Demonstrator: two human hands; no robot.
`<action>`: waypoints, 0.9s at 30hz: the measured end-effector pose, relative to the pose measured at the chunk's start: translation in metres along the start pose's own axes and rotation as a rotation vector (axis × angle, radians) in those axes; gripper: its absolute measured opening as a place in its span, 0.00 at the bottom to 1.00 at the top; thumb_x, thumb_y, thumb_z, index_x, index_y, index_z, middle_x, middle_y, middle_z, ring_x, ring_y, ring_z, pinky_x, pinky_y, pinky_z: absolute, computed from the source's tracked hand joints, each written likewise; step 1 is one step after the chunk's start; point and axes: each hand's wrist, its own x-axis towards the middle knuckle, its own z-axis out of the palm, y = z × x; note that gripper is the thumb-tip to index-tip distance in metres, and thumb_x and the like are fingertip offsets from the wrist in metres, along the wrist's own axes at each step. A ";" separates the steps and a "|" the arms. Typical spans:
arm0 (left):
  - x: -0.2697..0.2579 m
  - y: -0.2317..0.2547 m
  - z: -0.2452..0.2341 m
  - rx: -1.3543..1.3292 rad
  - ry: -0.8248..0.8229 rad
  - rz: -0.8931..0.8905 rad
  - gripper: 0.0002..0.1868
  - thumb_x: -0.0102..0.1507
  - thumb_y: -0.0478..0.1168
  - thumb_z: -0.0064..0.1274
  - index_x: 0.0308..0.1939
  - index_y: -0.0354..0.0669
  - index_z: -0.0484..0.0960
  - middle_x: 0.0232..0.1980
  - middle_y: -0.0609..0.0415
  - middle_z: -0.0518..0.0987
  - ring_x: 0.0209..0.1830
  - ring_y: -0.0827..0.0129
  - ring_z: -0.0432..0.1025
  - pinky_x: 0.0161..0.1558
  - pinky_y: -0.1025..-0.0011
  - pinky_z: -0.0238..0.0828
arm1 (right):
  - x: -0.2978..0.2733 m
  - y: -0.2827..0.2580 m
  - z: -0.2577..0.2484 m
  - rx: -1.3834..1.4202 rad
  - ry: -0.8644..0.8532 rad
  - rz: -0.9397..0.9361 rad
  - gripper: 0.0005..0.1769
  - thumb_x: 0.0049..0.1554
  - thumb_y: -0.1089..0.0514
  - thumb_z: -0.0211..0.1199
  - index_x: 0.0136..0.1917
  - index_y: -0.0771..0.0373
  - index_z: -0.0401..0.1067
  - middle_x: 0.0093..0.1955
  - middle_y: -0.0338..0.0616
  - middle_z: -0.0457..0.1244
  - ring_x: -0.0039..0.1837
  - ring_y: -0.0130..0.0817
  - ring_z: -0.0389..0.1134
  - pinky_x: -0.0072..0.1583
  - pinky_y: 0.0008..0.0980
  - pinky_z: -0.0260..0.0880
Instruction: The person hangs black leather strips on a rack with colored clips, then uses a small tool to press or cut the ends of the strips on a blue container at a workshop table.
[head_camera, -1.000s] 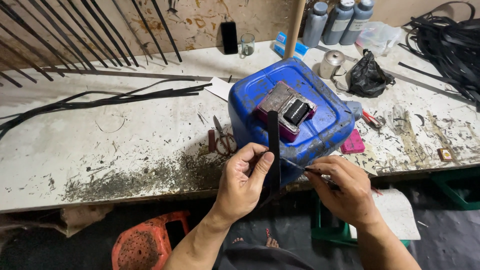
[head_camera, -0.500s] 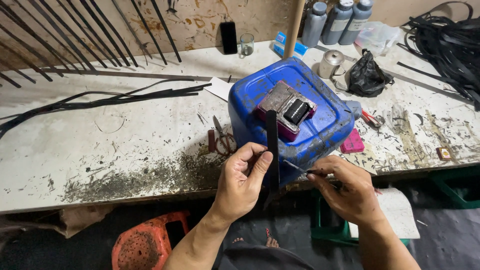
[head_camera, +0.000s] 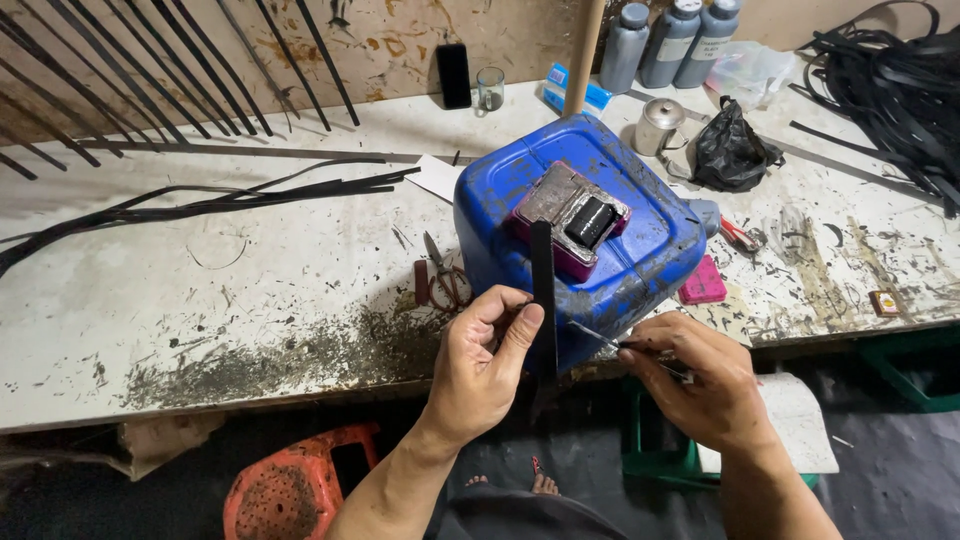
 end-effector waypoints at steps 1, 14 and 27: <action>0.000 0.001 0.000 0.010 -0.001 0.005 0.09 0.71 0.42 0.50 0.39 0.43 0.78 0.31 0.67 0.68 0.30 0.82 0.60 0.33 0.79 0.61 | 0.000 0.000 0.000 0.002 -0.007 0.012 0.05 0.55 0.68 0.67 0.44 0.67 0.71 0.40 0.48 0.68 0.41 0.36 0.70 0.46 0.29 0.70; -0.005 -0.002 0.000 -0.014 -0.016 -0.072 0.08 0.70 0.41 0.52 0.38 0.44 0.76 0.25 0.69 0.59 0.23 0.83 0.52 0.24 0.78 0.50 | -0.002 0.039 -0.023 -0.286 0.089 0.130 0.05 0.60 0.68 0.68 0.45 0.66 0.72 0.43 0.44 0.67 0.41 0.32 0.65 0.47 0.28 0.67; -0.007 -0.007 0.004 -0.030 -0.046 -0.136 0.09 0.70 0.41 0.52 0.36 0.43 0.77 0.24 0.68 0.61 0.21 0.84 0.51 0.23 0.80 0.49 | -0.012 0.129 -0.034 -1.013 -0.145 0.274 0.03 0.65 0.53 0.63 0.50 0.50 0.76 0.40 0.40 0.61 0.37 0.38 0.64 0.31 0.38 0.62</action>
